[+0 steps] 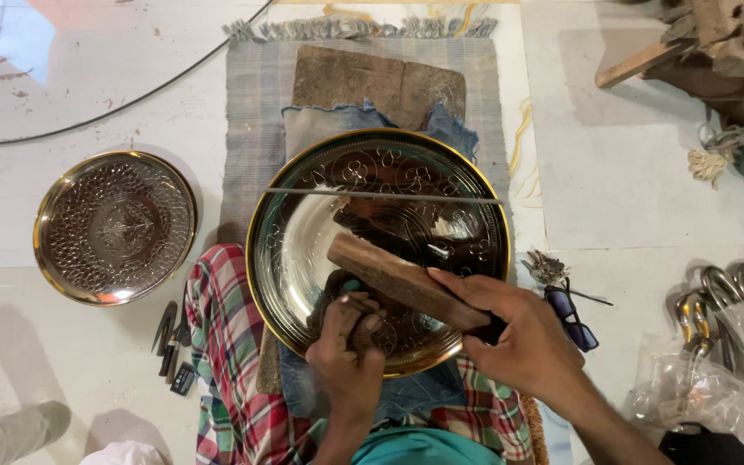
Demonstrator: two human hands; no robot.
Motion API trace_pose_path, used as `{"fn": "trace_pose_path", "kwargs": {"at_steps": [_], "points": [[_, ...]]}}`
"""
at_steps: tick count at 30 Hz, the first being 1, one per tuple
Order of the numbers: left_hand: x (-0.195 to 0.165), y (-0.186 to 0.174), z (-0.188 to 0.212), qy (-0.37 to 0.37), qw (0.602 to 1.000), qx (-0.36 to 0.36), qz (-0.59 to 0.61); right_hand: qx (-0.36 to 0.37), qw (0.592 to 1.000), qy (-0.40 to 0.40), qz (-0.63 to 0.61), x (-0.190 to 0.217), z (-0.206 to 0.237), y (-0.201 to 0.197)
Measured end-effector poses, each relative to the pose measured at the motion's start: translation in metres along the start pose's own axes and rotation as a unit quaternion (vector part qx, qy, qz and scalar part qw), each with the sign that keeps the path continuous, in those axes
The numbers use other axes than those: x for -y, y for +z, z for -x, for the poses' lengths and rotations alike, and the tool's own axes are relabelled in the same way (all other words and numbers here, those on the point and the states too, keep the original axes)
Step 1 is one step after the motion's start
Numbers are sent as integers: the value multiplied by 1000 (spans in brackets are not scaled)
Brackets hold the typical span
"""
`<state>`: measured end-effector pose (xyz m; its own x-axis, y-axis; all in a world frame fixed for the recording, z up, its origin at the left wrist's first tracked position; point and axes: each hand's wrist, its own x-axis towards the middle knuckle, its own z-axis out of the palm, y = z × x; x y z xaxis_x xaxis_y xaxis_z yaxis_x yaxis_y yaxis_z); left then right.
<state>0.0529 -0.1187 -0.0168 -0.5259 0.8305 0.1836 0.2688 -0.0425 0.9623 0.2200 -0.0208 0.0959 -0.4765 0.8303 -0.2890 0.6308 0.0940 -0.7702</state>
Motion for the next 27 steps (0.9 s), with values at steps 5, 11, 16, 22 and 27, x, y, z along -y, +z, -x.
{"fn": "trace_pose_path", "kwargs": {"at_steps": [5, 11, 16, 22, 27], "points": [[-3, 2, 1, 22, 992, -16, -120, -44, 993, -78, 82, 7, -4, -3], [2, 5, 6, -49, 984, 15, -171, 52, 957, -141, 248, 29, -15, -23], [7, 5, 8, 14, 990, 2, -139, 55, 918, -203, 337, 43, -21, -30], [1, -3, -5, -107, 992, -8, 68, 68, 967, -68, 235, 23, -11, -21], [-6, -15, -11, -184, 962, 154, 131, -63, 996, -46, -44, -20, 10, 18]]}}
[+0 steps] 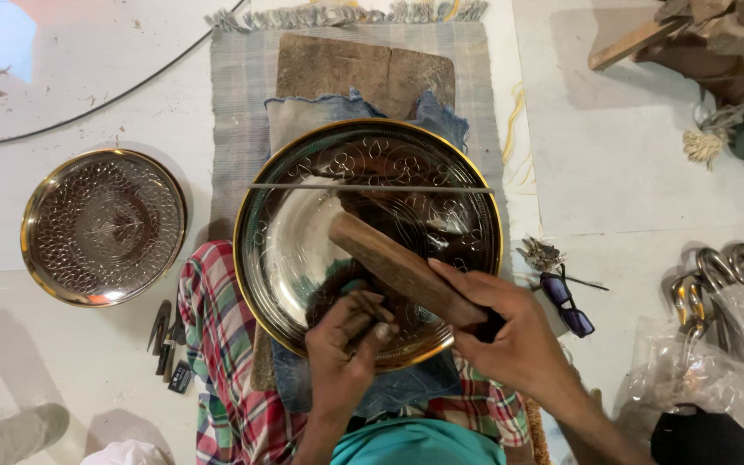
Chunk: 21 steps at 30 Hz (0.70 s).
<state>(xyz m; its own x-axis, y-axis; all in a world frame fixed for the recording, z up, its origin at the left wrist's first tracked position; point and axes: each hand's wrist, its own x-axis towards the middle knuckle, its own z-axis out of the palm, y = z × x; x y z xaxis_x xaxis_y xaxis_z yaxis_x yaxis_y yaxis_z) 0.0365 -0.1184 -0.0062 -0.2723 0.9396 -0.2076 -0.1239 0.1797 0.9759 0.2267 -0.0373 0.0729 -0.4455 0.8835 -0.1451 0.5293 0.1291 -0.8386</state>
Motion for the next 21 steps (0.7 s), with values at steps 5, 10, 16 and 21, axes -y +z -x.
{"fn": "trace_pose_path", "kwargs": {"at_steps": [5, 10, 16, 21], "points": [[-2, 10, 9, 83, 981, -26, -171, -21, 998, 39, -33, -12, 14, 1], [-4, 13, 12, 108, 970, -55, -211, -3, 995, 47, 83, 10, 3, -15], [-1, 13, 12, 100, 970, -63, -212, 34, 993, -65, 95, 36, -21, -34], [2, 13, 14, 148, 957, -83, -234, 164, 952, -33, 258, 53, -33, -44]]}}
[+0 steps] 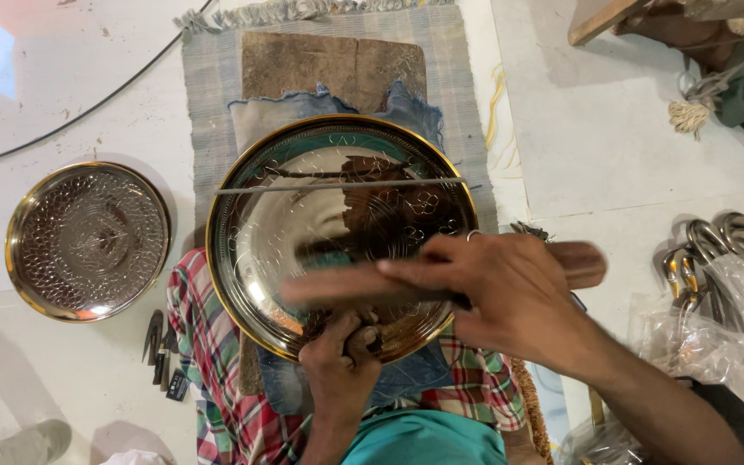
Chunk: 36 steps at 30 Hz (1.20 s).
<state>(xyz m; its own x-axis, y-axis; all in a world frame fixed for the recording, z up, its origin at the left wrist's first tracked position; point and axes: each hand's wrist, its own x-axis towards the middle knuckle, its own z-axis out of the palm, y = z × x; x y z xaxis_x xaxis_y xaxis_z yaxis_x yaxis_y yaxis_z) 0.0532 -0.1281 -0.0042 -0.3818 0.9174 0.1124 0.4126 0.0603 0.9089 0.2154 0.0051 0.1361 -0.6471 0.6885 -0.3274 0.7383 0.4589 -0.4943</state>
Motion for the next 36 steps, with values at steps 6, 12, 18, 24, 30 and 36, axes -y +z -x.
{"fn": "trace_pose_path", "kwargs": {"at_steps": [6, 12, 18, 24, 30, 36], "points": [[5, -3, -6, -38, 998, 47, 22, -60, 997, -31, -25, -9, 4, 5], [9, -5, -16, -41, 991, 128, 10, -38, 995, 27, -88, -34, 19, 28], [12, -11, -31, 6, 972, 234, 20, -59, 980, 91, -169, -58, 39, 50], [12, -12, -57, 38, 916, 399, -27, -139, 968, 147, -149, -67, 72, 98], [15, -9, -76, 175, 864, 470, 25, -257, 916, 208, -228, -54, 112, 154], [20, 5, -93, 169, 802, 571, -52, -303, 856, 249, -337, -44, 133, 191]]}}
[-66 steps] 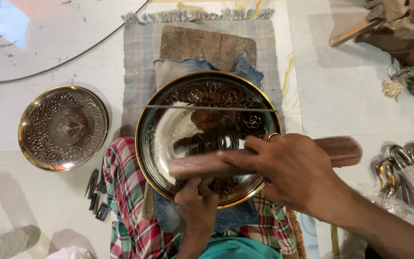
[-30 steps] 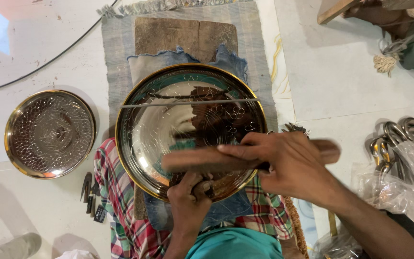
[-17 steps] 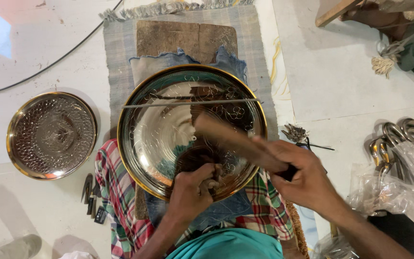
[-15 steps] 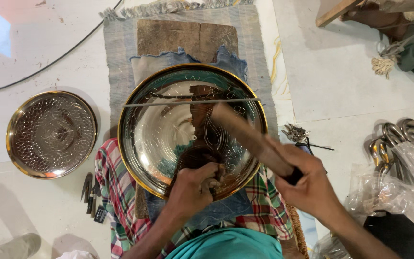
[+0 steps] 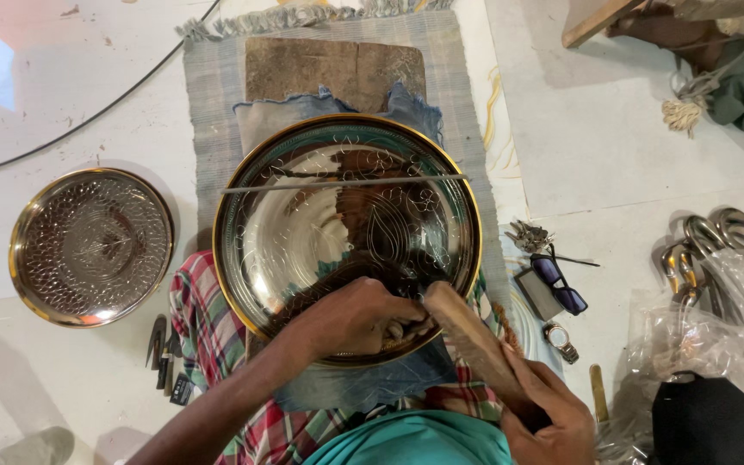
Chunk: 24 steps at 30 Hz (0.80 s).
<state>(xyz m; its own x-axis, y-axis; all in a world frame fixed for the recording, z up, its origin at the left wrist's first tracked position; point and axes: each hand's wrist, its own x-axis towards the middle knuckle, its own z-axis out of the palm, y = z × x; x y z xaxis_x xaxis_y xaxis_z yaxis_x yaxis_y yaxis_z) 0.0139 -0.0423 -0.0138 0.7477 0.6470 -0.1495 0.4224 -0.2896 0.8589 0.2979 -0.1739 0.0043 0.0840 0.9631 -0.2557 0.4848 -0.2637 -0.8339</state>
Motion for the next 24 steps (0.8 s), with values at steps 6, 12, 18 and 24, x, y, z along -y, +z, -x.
{"fn": "trace_pose_path", "kwargs": {"at_steps": [6, 12, 18, 24], "points": [[-6, -13, 0, 112, 993, -30, -22, -61, 992, 7, -113, -34, 16, 18], [-11, -19, -4, 108, 993, 21, -37, -58, 987, -51, -143, -81, 36, 28], [-11, -16, -5, 124, 991, 33, -48, -141, 972, -138, 126, -100, 45, 37], [-11, -12, 2, 67, 996, 1, -53, -98, 987, -113, 54, -73, 34, 19]]}}
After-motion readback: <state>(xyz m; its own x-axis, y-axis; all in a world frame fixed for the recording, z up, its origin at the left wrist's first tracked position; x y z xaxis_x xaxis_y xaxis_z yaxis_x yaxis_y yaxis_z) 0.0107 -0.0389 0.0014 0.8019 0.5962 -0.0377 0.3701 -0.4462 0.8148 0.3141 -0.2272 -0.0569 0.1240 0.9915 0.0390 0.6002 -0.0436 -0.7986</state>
